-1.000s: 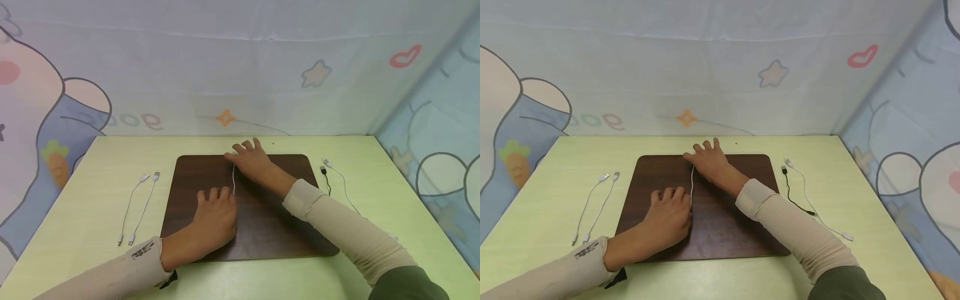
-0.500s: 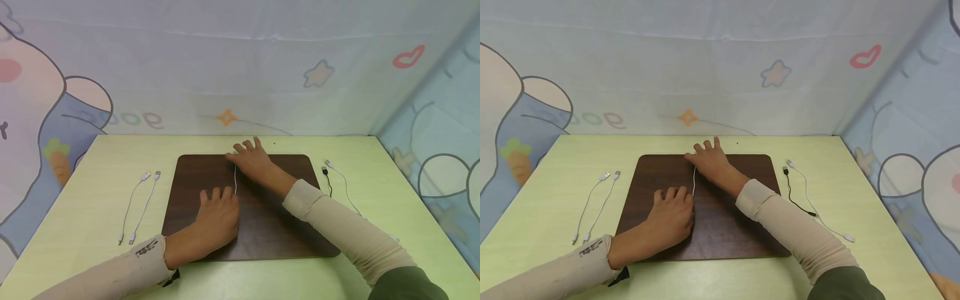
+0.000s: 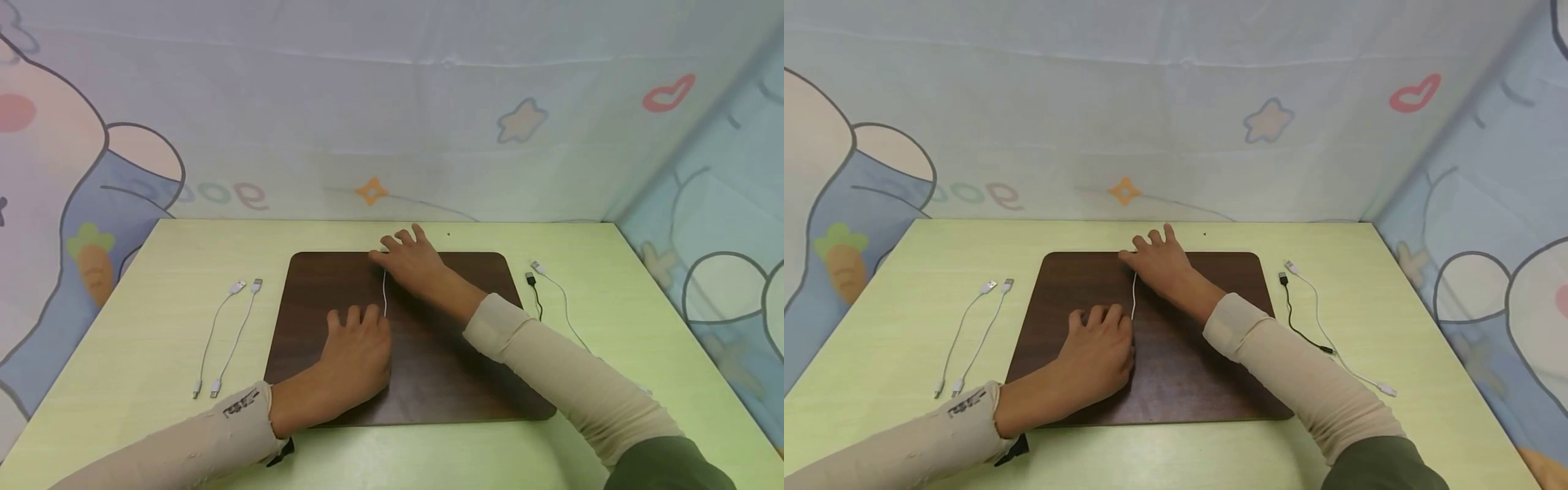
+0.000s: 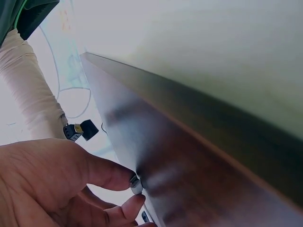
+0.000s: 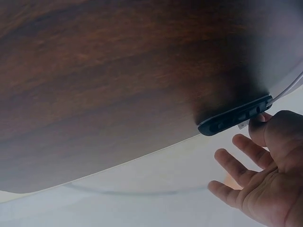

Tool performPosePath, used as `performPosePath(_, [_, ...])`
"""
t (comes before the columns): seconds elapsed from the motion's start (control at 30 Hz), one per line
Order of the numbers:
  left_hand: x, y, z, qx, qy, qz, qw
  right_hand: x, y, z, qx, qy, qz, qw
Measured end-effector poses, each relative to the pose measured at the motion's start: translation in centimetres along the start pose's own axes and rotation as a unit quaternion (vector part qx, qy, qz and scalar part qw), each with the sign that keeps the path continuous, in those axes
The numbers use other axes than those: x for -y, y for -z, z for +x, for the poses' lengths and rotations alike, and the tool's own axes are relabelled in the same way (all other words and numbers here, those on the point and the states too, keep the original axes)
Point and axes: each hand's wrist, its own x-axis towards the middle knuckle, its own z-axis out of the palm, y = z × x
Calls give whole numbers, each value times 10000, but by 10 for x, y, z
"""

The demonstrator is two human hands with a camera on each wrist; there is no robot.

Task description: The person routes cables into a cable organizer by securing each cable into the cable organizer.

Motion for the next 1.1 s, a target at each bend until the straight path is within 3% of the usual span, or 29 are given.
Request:
performPosePath(0.43, [3,2,-2,135,100,-257,9995,3,0,-2,-312,162,98,9993])
performPosePath(0.77, [8,1,-9,36,175,-386,9991,11,4,0,-486,205,116,9985])
performPosePath(1.1, [15,4,-15,39,329,-419,9986,20,7,7,-222,245,255,9991])
